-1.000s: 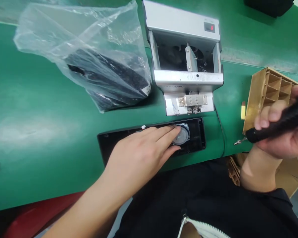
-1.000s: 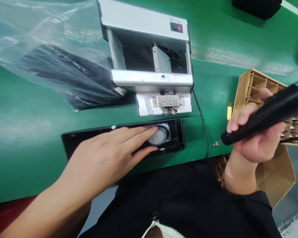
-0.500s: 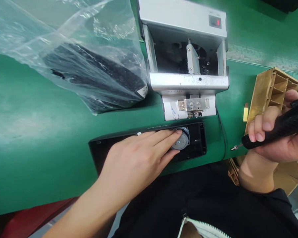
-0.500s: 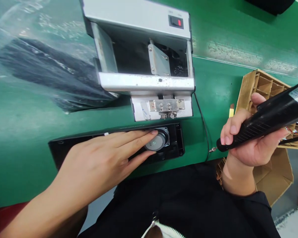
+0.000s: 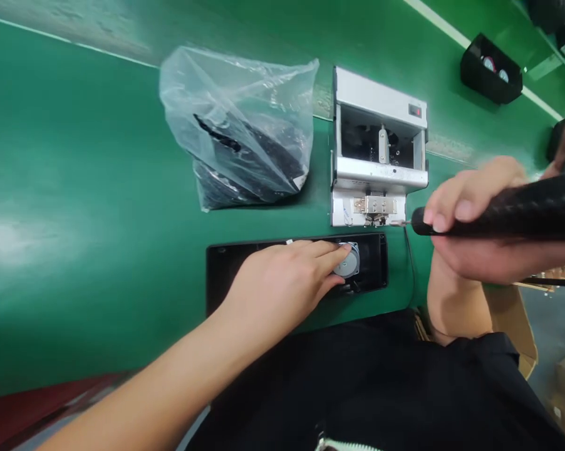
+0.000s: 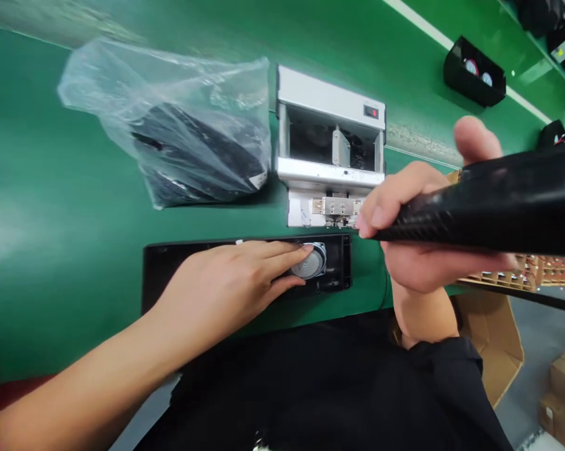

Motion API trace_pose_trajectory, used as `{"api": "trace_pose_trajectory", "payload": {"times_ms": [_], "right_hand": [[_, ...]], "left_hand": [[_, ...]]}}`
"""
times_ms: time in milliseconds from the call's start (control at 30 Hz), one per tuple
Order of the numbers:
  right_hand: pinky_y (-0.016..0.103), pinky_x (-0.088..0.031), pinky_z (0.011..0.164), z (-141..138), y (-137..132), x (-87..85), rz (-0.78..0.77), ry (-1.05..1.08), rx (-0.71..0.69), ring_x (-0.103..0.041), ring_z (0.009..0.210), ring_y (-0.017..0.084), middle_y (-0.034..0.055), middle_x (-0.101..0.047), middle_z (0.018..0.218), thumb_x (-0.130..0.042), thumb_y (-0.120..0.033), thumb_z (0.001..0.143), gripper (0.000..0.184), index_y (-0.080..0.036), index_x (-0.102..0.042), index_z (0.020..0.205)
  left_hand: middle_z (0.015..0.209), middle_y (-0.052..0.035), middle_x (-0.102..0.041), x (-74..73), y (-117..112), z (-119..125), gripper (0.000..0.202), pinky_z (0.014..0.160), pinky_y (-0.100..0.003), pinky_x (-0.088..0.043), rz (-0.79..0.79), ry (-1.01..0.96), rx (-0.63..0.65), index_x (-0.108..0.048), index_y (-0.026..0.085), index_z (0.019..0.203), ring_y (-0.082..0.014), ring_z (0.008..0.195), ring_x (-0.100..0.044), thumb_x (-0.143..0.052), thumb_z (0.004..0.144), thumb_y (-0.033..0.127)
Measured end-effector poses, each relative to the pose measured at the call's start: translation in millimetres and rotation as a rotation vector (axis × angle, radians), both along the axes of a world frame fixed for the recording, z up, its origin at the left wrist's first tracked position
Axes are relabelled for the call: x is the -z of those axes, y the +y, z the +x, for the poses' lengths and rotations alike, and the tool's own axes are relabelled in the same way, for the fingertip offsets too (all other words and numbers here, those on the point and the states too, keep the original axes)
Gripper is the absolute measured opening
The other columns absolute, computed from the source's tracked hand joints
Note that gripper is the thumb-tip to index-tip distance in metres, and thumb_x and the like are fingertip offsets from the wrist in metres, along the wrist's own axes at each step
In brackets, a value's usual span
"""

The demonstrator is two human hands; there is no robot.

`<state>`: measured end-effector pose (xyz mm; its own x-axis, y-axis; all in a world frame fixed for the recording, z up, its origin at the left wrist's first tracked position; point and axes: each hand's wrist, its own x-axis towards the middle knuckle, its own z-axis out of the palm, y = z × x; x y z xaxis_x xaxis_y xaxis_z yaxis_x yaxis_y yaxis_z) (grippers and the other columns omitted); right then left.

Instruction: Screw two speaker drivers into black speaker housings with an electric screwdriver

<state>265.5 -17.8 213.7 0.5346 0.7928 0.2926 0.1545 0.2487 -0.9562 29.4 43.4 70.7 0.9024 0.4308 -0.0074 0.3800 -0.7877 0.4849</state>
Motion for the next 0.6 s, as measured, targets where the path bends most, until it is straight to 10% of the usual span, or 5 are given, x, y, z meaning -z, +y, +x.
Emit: {"api": "trace_pose_trajectory", "payload": {"times_ms": [133,600], "right_hand": [[0.03,-0.05,0.04,-12.0,23.4,27.7,0.289,-0.154,0.009,-0.055,0.04,0.015,-0.0131,-0.066,0.065,-0.066,-0.094,0.104,0.054,-0.043,-0.063,0.122],[0.032,-0.049,0.037,-8.8,23.4,57.0,0.341,-0.245,-0.086,-0.051,0.038,0.017,-0.0107,-0.066,0.067,-0.054,-0.098,0.108,0.061,-0.048,-0.072,0.137]], "left_hand": [[0.139,-0.0118,-0.096,-1.9,-1.2,5.9,0.039,0.085,-0.044,-0.071,-0.047,-0.012,-0.027,-0.094,0.03,0.146,-0.0379,0.112,-0.094,-0.081,0.109,0.028],[0.13,-0.0074,-0.097,-6.9,-4.5,12.8,0.044,0.082,-0.045,-0.069,-0.014,0.006,0.01,-0.091,0.024,0.15,-0.0366,0.108,-0.094,-0.086,0.106,0.024]]}}
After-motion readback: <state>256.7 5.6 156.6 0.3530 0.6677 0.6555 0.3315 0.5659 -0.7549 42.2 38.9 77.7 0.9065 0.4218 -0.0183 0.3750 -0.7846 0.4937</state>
